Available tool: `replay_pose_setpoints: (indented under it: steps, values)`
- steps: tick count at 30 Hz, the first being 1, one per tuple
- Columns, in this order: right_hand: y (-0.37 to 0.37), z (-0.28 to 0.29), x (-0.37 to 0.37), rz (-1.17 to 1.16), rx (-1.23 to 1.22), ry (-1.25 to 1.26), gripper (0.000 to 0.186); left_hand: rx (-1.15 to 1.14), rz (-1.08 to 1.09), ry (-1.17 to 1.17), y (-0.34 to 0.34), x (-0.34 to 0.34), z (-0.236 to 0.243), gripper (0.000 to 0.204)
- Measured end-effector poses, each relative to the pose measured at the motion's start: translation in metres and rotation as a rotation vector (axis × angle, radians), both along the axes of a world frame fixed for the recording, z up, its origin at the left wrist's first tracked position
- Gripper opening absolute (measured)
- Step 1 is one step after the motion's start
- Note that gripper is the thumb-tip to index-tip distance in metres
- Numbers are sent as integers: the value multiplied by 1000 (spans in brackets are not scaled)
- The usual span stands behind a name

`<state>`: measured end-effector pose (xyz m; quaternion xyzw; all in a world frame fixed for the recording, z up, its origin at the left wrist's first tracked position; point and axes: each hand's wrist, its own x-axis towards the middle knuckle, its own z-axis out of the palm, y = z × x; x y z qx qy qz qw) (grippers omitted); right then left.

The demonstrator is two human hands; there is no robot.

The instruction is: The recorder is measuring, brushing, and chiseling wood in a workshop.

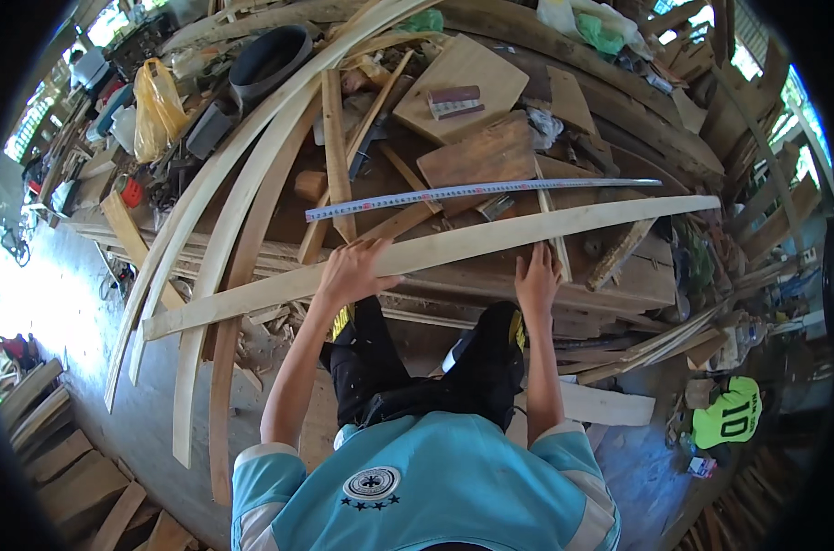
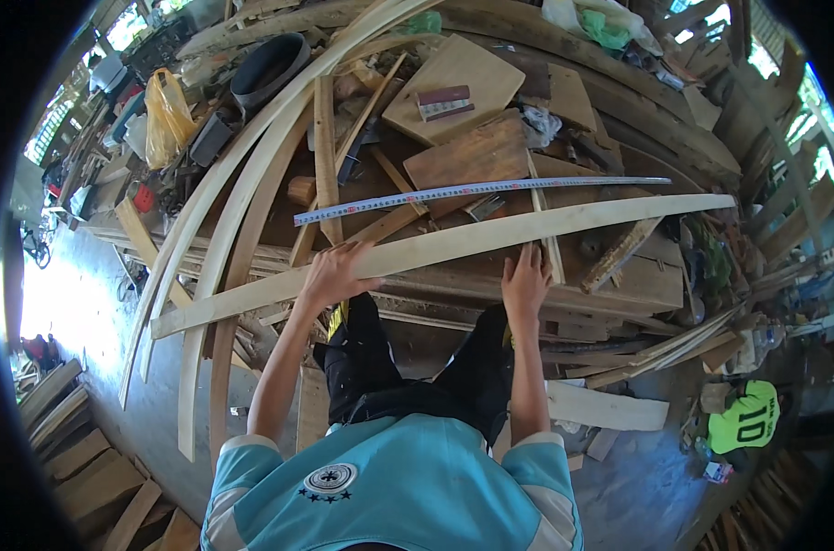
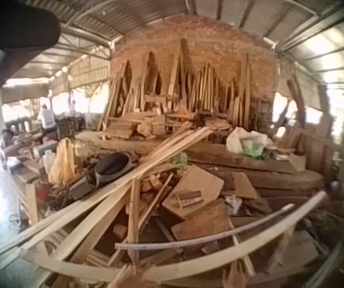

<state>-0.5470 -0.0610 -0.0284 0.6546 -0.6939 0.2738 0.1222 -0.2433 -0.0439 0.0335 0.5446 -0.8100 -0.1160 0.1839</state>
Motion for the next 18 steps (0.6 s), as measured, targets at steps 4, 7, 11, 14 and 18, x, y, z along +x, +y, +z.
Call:
replay_pose_setpoints:
  steps: [4,7,11,14,18]
  values:
    - [0,7,6,-79,260,39,35,39,24,5,0,-2,2,54]
    - [24,16,-5,58,441,-202,31,4,9,-2,-2,-4,1,53]
    - [72,100,-25,-19,555,-1201,15,-65,23,-4,-2,-5,-3,51]
    - [73,150,-52,102,350,-1133,15,-94,6,18,0,-1,-7,51]
    - [25,173,-63,186,-112,-543,16,-95,22,34,4,-3,-1,52]
